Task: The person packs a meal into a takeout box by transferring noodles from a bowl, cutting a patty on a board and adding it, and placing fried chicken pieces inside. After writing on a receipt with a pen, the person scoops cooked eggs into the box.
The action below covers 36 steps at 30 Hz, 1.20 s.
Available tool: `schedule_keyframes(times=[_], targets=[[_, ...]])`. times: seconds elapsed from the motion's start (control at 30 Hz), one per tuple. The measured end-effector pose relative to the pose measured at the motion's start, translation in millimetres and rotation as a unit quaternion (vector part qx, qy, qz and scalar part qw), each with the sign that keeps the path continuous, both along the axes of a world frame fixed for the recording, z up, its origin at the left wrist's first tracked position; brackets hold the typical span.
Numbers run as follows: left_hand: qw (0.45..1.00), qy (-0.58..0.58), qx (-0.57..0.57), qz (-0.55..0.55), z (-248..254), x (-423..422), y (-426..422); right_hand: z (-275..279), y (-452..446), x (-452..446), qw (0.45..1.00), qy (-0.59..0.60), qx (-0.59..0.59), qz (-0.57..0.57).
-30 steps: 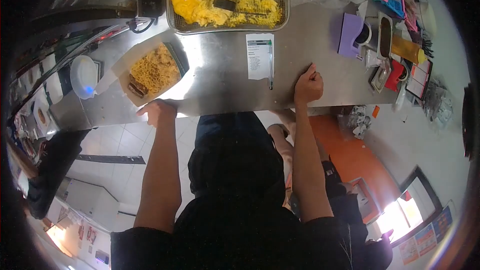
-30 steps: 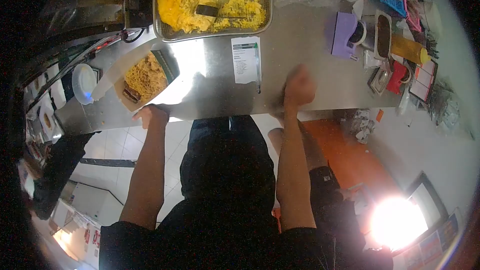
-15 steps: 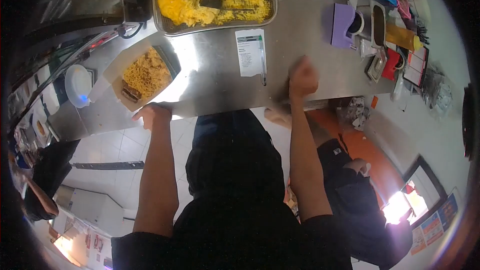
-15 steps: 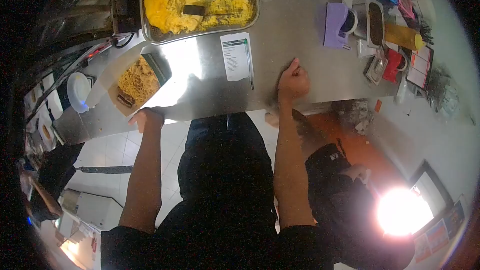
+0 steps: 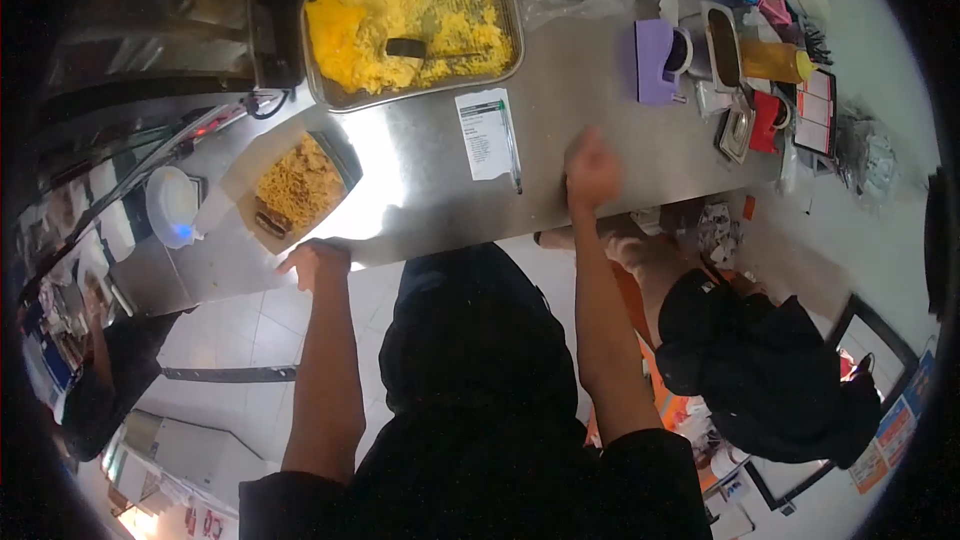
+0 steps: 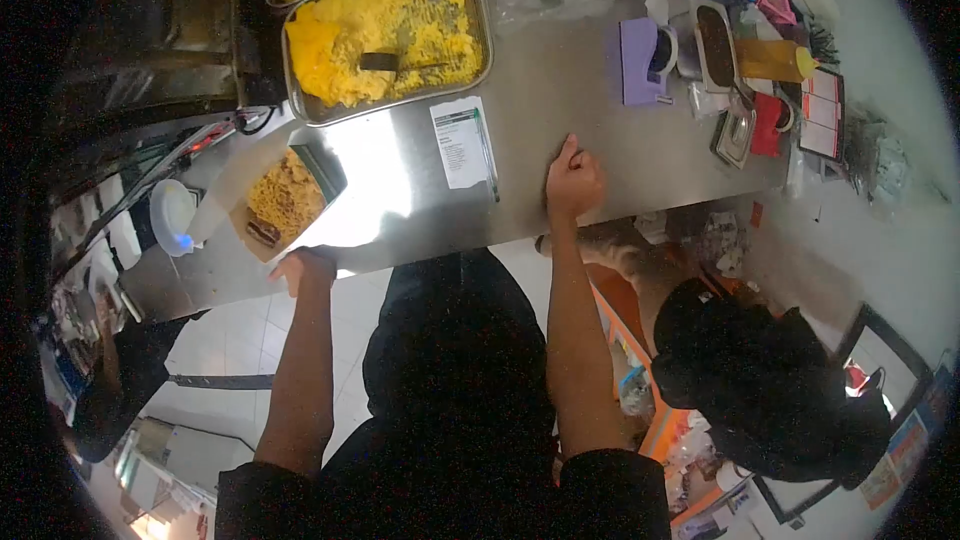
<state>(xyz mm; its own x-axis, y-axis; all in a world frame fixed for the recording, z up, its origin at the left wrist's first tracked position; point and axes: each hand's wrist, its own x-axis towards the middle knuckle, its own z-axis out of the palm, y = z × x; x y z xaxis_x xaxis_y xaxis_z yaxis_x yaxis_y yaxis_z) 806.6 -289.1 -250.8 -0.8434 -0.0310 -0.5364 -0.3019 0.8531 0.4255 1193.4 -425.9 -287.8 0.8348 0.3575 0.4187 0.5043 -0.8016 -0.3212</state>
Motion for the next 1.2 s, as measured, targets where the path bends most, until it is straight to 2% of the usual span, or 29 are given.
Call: schedule_keyframes(times=[0.13, 0.17, 0.2, 0.23, 0.27, 0.3, 0.33, 0.37, 0.4, 0.43, 0.47, 0.5, 0.53, 0.57, 0.63, 0.67, 0.73, 0.8, 0.87, 1.0, 1.07, 1.1, 1.13, 1.2], targets=[[0.987, 0.036, 0.097, 0.127, 13, 8, -2, 13, 1, -5, 1.0, 0.006, 0.007, 0.002], [0.982, 0.049, 0.117, 0.143, 10, 6, -3, 17, -1, -9, 0.99, 0.122, 0.075, -0.02], [0.979, 0.044, 0.131, 0.15, -18, -9, -10, 21, 10, -8, 0.961, 0.234, 0.145, -0.036], [0.978, -0.049, 0.197, 0.05, -61, -38, -32, 31, 28, -12, 0.96, 0.233, 0.154, -0.029], [0.956, -0.137, 0.252, -0.054, -78, -59, -52, 50, 45, -26, 0.965, 0.161, 0.179, 0.104], [0.917, -0.331, 0.221, 0.035, -61, -52, -61, 69, 67, -36, 0.948, 0.079, 0.202, 0.232], [0.834, -0.508, 0.176, 0.119, -26, -28, -68, 88, 93, -40, 0.936, 0.037, 0.183, 0.299], [0.915, -0.395, 0.067, -0.046, 54, 31, -68, 104, 120, -44, 0.917, -0.002, 0.16, 0.365], [0.836, -0.511, 0.126, -0.157, 45, 41, -82, 119, 144, -48, 0.904, -0.008, 0.132, 0.408], [0.783, -0.509, 0.201, -0.295, 93, 82, -69, 130, 168, -49, 0.884, -0.015, 0.105, 0.456], [0.786, -0.508, 0.199, -0.293, 94, 105, -50, 133, 185, -50, 0.876, -0.02, 0.11, 0.469], [0.788, -0.506, 0.197, -0.29, 92, 120, -22, 133, 200, -53, 0.851, 0.094, -0.01, 0.517], [0.782, -0.509, 0.213, -0.291, 75, 129, 6, 133, 211, -57, 0.801, 0.204, -0.135, 0.546], [0.776, -0.511, 0.226, -0.291, 52, 136, 29, 134, 221, -59, 0.782, 0.209, -0.212, 0.548], [0.797, -0.452, 0.316, -0.246, 29, 152, 59, 125, 236, -60, 0.756, 0.173, -0.227, 0.589], [0.8, -0.447, 0.322, -0.238, 24, 155, 64, 117, 239, -61, 0.737, 0.141, -0.238, 0.617], [0.803, -0.492, 0.308, -0.134, 20, 161, 80, 123, 239, -64, 0.738, 0.119, -0.228, 0.623], [0.815, -0.475, 0.307, -0.124, 39, 161, 80, 153, 224, -73, 0.793, 0.193, -0.197, 0.544], [0.834, -0.445, 0.307, -0.107, 46, 161, 78, 143, 222, -67, 0.786, 0.165, -0.233, 0.549], [0.838, -0.436, 0.32, -0.073, 42, 172, 72, 117, 225, -60, 0.754, 0.136, -0.277, 0.58], [0.849, -0.415, 0.317, -0.072, 47, 179, 74, 118, 227, -58, 0.73, 0.063, -0.262, 0.628], [0.846, -0.415, 0.327, -0.075, 48, 178, 73, 111, 226, -57, 0.726, 0.042, -0.212, 0.653], [0.843, -0.415, 0.335, -0.078, 45, 177, 70, 108, 222, -59, 0.728, 0.044, -0.213, 0.65], [0.84, -0.425, 0.324, -0.09, 40, 173, 72, 103, 220, -61, 0.676, 0.071, -0.244, 0.692]])
